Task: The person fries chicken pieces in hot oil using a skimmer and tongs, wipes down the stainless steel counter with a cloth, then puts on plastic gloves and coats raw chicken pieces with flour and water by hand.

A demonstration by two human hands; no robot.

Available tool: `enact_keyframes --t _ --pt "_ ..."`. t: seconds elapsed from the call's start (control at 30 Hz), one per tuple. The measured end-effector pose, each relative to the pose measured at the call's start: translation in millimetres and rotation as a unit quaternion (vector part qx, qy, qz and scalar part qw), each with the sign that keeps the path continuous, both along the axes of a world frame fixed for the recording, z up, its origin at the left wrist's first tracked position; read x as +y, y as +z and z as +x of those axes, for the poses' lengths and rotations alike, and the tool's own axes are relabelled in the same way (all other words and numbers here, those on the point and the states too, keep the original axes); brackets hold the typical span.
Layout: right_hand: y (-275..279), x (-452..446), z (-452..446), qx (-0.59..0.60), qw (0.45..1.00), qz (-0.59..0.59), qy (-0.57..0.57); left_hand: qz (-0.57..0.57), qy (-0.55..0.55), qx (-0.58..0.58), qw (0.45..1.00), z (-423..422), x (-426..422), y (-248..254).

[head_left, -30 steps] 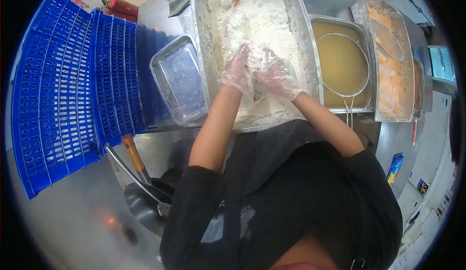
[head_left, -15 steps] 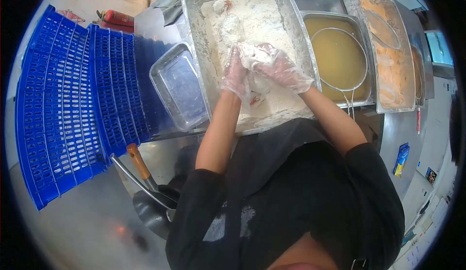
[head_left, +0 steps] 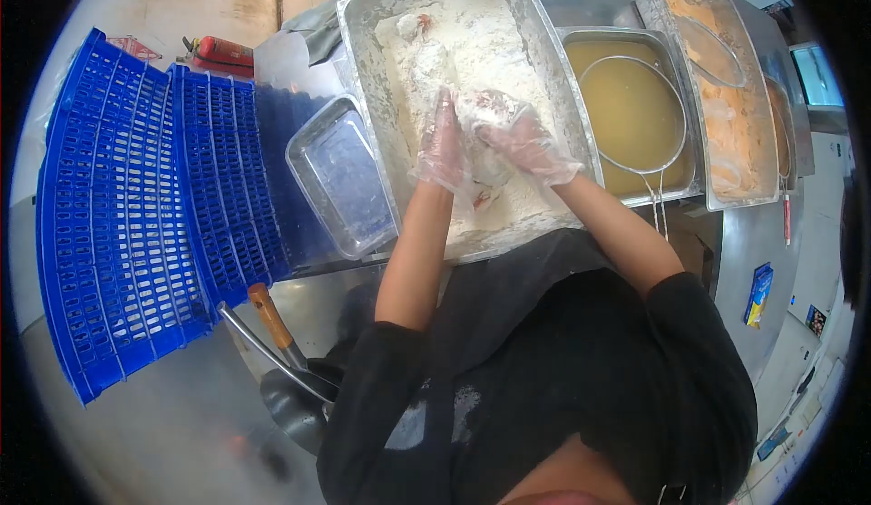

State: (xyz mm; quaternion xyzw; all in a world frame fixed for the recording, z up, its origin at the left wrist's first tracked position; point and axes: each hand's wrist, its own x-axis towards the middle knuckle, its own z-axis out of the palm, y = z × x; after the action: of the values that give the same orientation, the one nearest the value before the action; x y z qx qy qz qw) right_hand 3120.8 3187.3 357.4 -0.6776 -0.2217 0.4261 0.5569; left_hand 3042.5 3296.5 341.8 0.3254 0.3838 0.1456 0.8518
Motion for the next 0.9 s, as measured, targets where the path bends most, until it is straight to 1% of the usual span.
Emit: enact_keyframes --t 0.03,0.07,0.1,0.13,0.17,0.2,0.23,0.27,0.3,0.33,0.37,0.4,0.43,0.47,0.5,0.53,0.57,0.6,0.63,0.67,0.7,0.73,0.77,0.8,0.83,0.87,0.9 --pt "-7.2 -3.3 3.3 -0.132 0.990 0.036 0.042 0.000 -0.001 -0.001 1.000 -1.6 -1.1 -3.5" --pt "-15.1 -6.2 6.3 -0.261 0.959 0.071 0.082 0.017 -0.016 0.023 0.999 -2.6 -4.9 12.0" --pt "-25.8 -8.5 6.9 -0.262 0.959 0.070 0.079 0.034 -0.031 0.047 0.998 -2.9 -6.8 20.0" --pt "-37.9 -10.4 5.9 -0.375 0.921 0.049 0.093 0.033 -0.033 0.047 0.998 -2.7 -5.5 15.2" --pt "-44.4 -11.9 4.3 -0.482 0.869 0.027 0.107 0.072 -0.048 0.049 0.995 -3.9 -3.0 3.6" --pt "-37.6 -11.8 4.4 -0.481 0.870 0.026 0.107 0.111 -0.063 0.051 0.991 -5.0 -0.7 -8.9" --pt "-30.1 -12.4 6.1 -0.424 0.897 0.028 0.123 0.110 -0.064 0.052 0.991 -6.0 0.4 -21.4" --pt "-23.8 -12.8 6.9 -0.366 0.920 0.031 0.138 0.069 -0.047 -0.001 0.997 -5.9 0.6 -27.8" --pt "-22.1 -13.5 7.2 -0.367 0.920 0.031 0.137 0.028 -0.029 -0.055 0.998 -5.5 1.2 -33.9" --pt "-21.1 -14.6 6.8 -0.304 0.944 0.044 0.118 0.028 -0.030 -0.055 0.998 -7.5 3.3 -39.8" --pt "-20.9 -15.5 6.7 -0.239 0.964 0.057 0.099 0.022 -0.057 -0.005 0.998 -9.9 6.1 -39.5" --pt "-25.5 -15.0 8.4 -0.238 0.964 0.057 0.099 0.015 -0.083 0.045 0.995 -10.9 7.5 -38.0" --pt "-33.9 -13.9 9.4 -0.216 0.970 0.084 0.076 0.014 -0.083 0.046 0.995 -11.2 8.1 -41.5" --pt "-31.7 -11.6 8.2 -0.193 0.973 0.112 0.053 0.009 -0.085 0.035 0.996 -10.3 9.7 -46.2" --pt "-28.7 -10.7 9.2 -0.192 0.973 0.113 0.054 0.003 -0.087 0.022 0.996 -9.5 11.3 -50.5" --pt "-25.0 -10.5 12.2 -0.152 0.980 0.122 0.045 0.004 -0.086 0.023 0.996 -9.0 12.5 -54.8" --pt "-17.8 -9.2 14.4 -0.114 0.984 0.131 0.036 0.019 -0.094 0.005 0.995 -5.8 13.0 -49.3" --pt "-14.9 -9.1 14.9 -0.113 0.984 0.130 0.037 0.033 -0.103 -0.012 0.994 -3.6 12.2 -43.8" --pt "-12.6 -9.1 14.9 -0.087 0.986 0.142 0.029 0.033 -0.101 -0.012 0.994 -3.9 10.1 -38.2" --pt "-9.4 -8.0 15.9 -0.062 0.986 0.155 0.021 0.014 -0.085 -0.032 0.996 -4.3 8.6 -35.3" --pt "-5.7 -7.7 14.2 -0.063 0.986 0.155 0.022 -0.006 -0.070 -0.053 0.996 -4.2 6.9 -32.2" --pt "-1.2 -7.8 10.1 -0.021 0.994 0.110 -0.022 -0.005 -0.069 -0.055 0.996 -2.1 4.6 -29.4" --pt "1.5 -7.1 8.4 0.021 0.996 0.064 -0.066 -0.016 -0.038 -0.028 0.999 0.8 1.9 -28.9" --pt "-5.1 -6.2 8.2 0.021 0.996 0.064 -0.064 -0.027 -0.005 0.000 1.000 2.0 -0.7 -28.5" --pt "-18.6 -5.3 7.9 0.050 0.992 0.059 -0.099 -0.027 -0.003 0.000 1.000 1.9 -2.0 -27.9" --pt "-24.9 -3.5 8.7 0.079 0.986 0.054 -0.134 0.001 -0.002 -0.005 1.000 1.7 -2.5 -28.0" --pt "-30.5 -4.6 11.4 0.080 0.987 0.054 -0.132 0.028 -0.002 -0.010 1.000 0.6 -3.4 -28.2"
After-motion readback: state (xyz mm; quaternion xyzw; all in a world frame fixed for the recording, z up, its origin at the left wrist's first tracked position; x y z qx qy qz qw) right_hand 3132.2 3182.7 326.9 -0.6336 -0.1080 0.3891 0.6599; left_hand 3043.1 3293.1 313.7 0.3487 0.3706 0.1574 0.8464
